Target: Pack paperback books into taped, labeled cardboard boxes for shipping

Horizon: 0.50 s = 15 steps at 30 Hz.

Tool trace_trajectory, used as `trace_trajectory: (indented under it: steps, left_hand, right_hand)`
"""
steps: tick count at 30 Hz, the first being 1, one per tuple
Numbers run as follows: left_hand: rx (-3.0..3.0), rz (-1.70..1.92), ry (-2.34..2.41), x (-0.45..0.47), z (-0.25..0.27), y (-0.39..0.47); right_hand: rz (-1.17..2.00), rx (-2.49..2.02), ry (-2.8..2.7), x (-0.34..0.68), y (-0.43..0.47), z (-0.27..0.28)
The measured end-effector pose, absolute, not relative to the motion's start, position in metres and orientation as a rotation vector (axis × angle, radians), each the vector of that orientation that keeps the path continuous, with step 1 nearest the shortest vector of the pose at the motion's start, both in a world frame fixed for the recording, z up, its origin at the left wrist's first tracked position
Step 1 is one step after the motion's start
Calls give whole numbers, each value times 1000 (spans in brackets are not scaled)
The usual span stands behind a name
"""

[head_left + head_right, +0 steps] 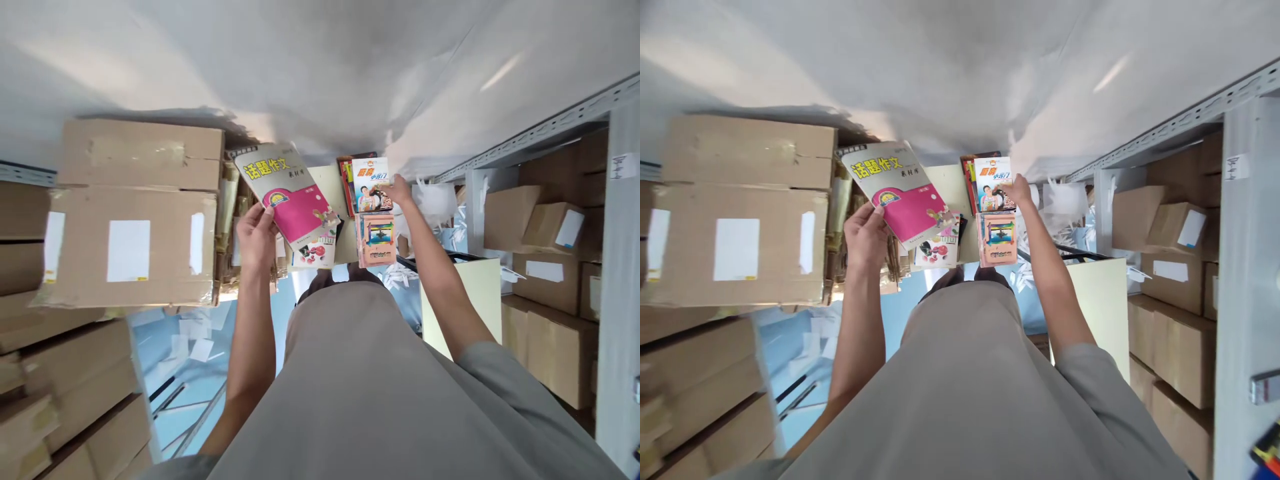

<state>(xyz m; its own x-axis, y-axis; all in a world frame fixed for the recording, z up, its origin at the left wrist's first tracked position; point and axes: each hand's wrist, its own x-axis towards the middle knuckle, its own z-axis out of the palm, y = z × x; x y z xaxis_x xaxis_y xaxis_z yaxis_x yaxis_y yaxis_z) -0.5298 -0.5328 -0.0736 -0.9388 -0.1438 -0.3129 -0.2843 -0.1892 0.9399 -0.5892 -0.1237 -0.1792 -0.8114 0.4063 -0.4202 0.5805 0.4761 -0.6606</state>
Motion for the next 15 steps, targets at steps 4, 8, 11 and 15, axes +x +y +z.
trace_trajectory:
  steps: [4,8,11,15]
  left_hand:
    - [-377,2316,1631,-521,-60,-524]
    - [-174,2133,1405,-514,-54,-491]
    - [-1,1904,1301,-502,-51,-452]
    - [231,1626,1220,-467,-44,-397]
  right_hand:
    - [-1558,672,2509,-543,-142,-107]
    - [-2042,614,2162,-438,-185,-31]
    - [-2292,927,2015,-355,-214,3]
    - [-2486,1378,1975,-265,-230,21]
